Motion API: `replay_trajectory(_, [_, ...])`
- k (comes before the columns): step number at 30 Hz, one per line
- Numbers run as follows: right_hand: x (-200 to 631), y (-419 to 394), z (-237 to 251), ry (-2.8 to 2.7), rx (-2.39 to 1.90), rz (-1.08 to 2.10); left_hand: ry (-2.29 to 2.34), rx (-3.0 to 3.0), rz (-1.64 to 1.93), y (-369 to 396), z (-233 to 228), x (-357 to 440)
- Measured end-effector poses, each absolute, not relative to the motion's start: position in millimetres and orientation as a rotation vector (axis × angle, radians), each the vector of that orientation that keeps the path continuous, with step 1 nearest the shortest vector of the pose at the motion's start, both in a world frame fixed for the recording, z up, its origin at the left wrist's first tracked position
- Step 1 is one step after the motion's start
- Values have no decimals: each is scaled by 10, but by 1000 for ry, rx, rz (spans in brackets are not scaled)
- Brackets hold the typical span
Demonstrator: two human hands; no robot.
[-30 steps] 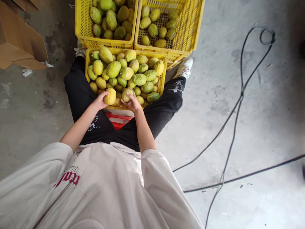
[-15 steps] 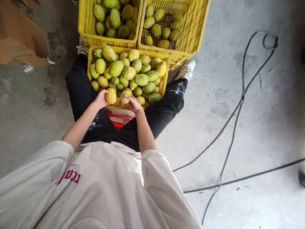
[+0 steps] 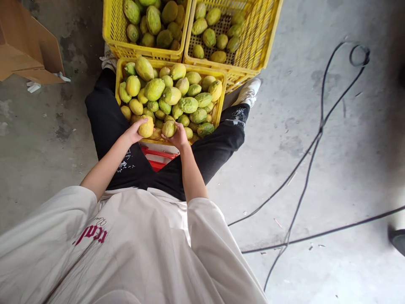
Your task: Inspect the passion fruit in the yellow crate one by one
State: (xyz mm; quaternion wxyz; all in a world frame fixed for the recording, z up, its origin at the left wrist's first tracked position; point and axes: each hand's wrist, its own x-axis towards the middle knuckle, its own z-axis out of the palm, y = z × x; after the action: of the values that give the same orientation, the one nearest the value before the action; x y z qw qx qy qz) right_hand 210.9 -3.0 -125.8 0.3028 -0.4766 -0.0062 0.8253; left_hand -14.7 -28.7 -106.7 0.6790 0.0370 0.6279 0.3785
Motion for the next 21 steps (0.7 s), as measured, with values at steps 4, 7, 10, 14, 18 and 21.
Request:
replay_trajectory(4, [2116, -25, -1235, 32, -1118, 2218, 1360, 23, 867, -265, -1033, -180])
replay_trajectory(7, [2117, -33, -1255, 21, -1117, 2201, 1310, -15, 901, -264, -949, -198])
replay_trajectory(10, [2132, -45, -1295, -45, -1172, 2197, 1252, -5, 921, -271, -892, -205])
replay_trajectory(14, [2150, -65, -1319, -12, -1269, 2177, 1216, -2, 880, -278, -901, -188])
replay_trajectory(18, [2129, -49, -1314, 9, -1184, 2146, 1220, -17, 874, -287, -944, -167])
replay_trajectory(21, [2107, -18, -1313, 19, -1145, 2107, 1211, -28, 886, -284, -945, -167])
